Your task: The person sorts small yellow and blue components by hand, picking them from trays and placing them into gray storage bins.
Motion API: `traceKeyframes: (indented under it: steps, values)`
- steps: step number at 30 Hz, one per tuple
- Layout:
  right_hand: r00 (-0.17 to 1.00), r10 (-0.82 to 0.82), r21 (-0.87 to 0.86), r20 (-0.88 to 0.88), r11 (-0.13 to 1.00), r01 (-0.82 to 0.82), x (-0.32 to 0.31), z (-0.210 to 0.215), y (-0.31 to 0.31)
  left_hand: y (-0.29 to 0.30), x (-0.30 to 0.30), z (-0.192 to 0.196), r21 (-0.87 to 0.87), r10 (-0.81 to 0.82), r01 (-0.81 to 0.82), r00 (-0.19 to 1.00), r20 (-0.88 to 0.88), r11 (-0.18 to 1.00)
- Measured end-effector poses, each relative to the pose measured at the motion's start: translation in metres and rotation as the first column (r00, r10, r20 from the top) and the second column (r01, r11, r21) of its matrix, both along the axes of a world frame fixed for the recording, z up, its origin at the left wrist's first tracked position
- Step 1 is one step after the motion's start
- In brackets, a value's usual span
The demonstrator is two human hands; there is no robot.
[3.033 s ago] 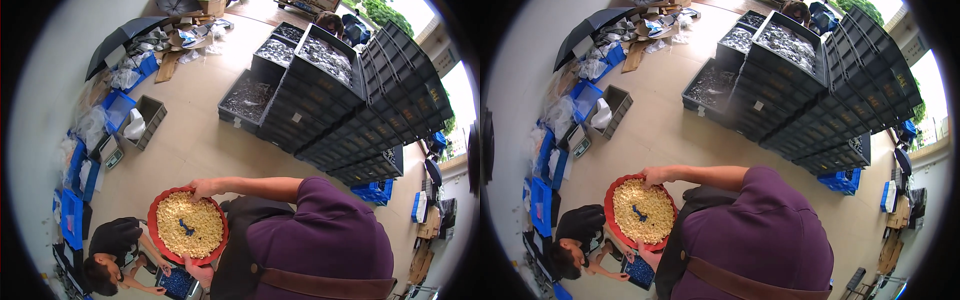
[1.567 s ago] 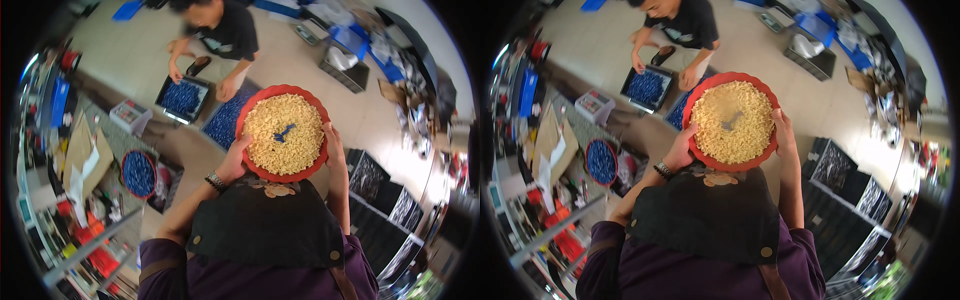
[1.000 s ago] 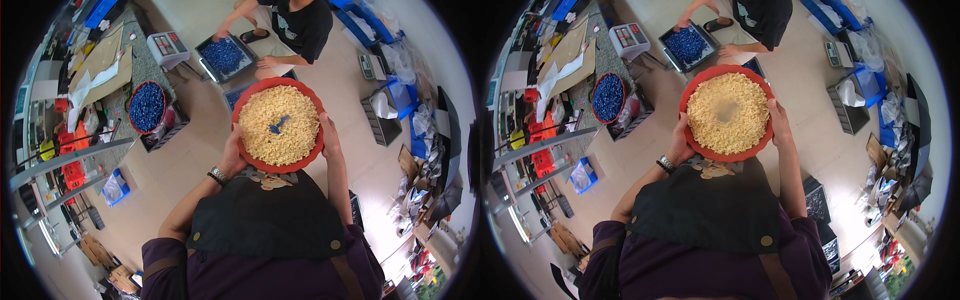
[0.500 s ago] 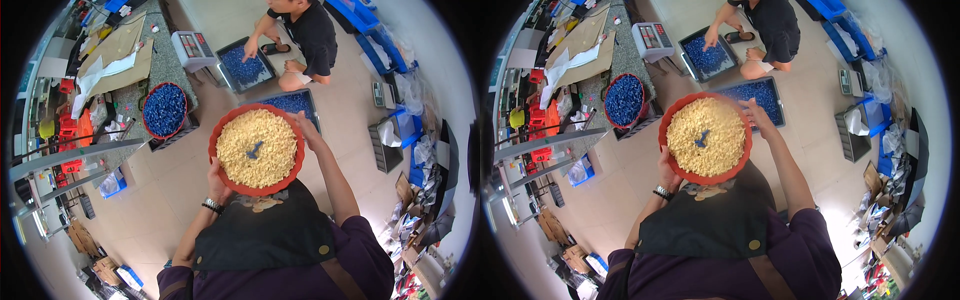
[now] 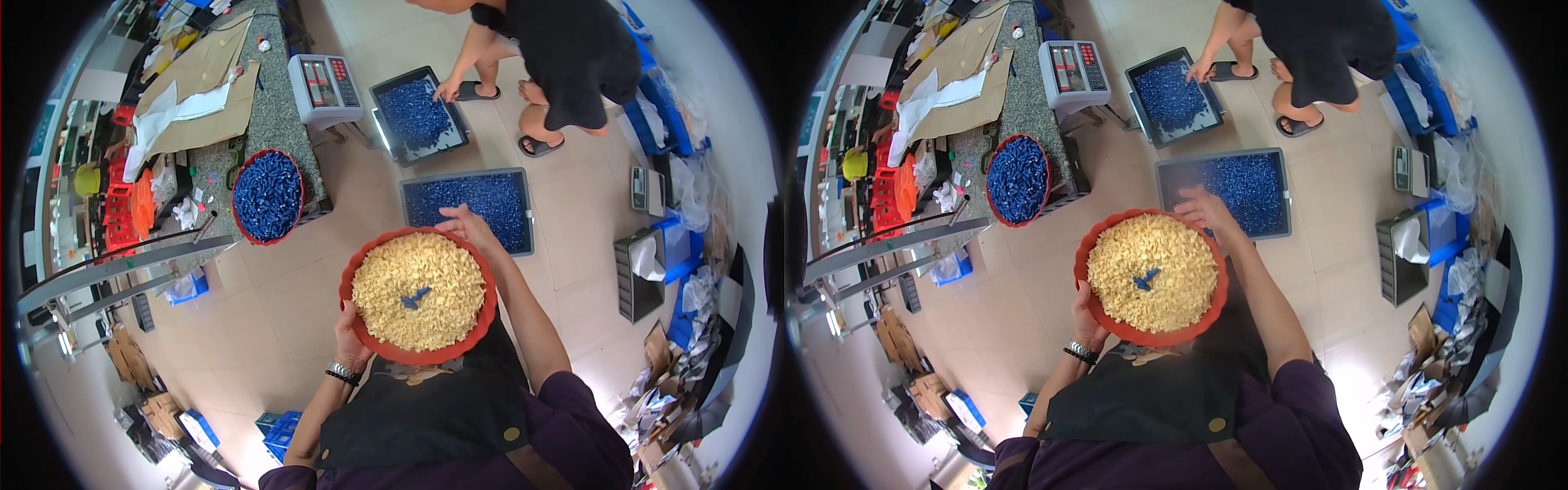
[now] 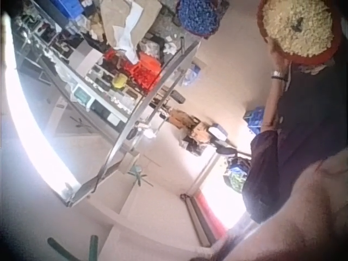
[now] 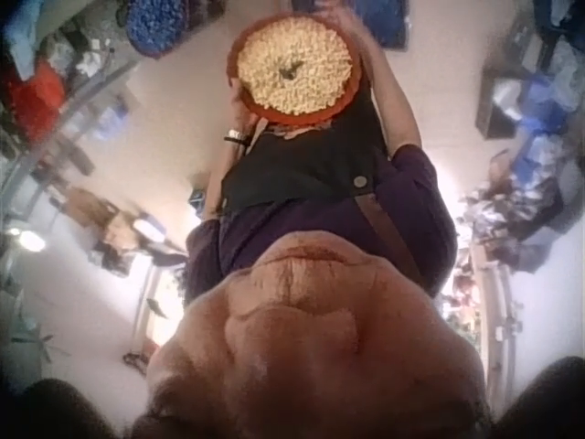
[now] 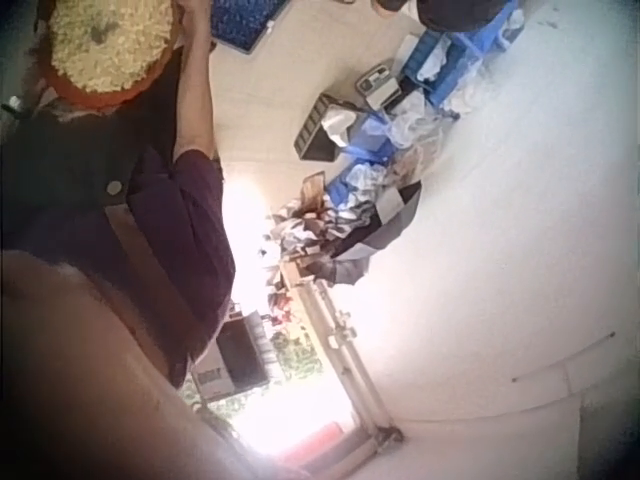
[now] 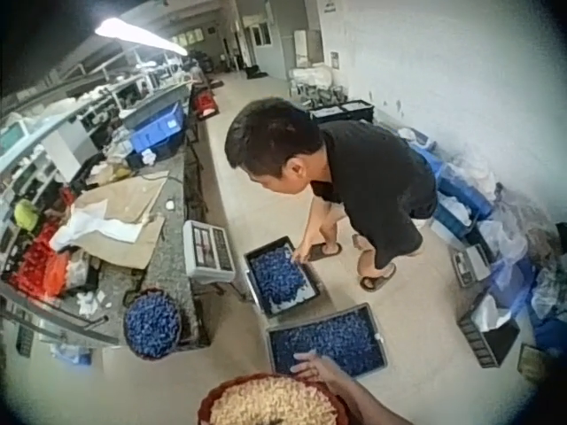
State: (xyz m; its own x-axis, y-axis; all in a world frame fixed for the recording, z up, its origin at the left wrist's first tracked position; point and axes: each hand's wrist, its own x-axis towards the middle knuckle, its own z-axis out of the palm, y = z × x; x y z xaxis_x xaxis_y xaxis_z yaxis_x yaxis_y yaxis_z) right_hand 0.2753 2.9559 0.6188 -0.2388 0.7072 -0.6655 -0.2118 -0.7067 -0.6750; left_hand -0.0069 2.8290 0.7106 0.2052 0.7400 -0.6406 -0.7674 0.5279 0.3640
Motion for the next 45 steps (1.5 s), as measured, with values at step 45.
traceKeyframes:
  steps: [45]
  values:
    - [0.810,-0.584,-0.243,0.050,0.779,0.577,0.077,-0.377,0.162,0.014,0.032,-0.097,-0.184,-0.022,-0.032,0.958,-0.286,0.982]
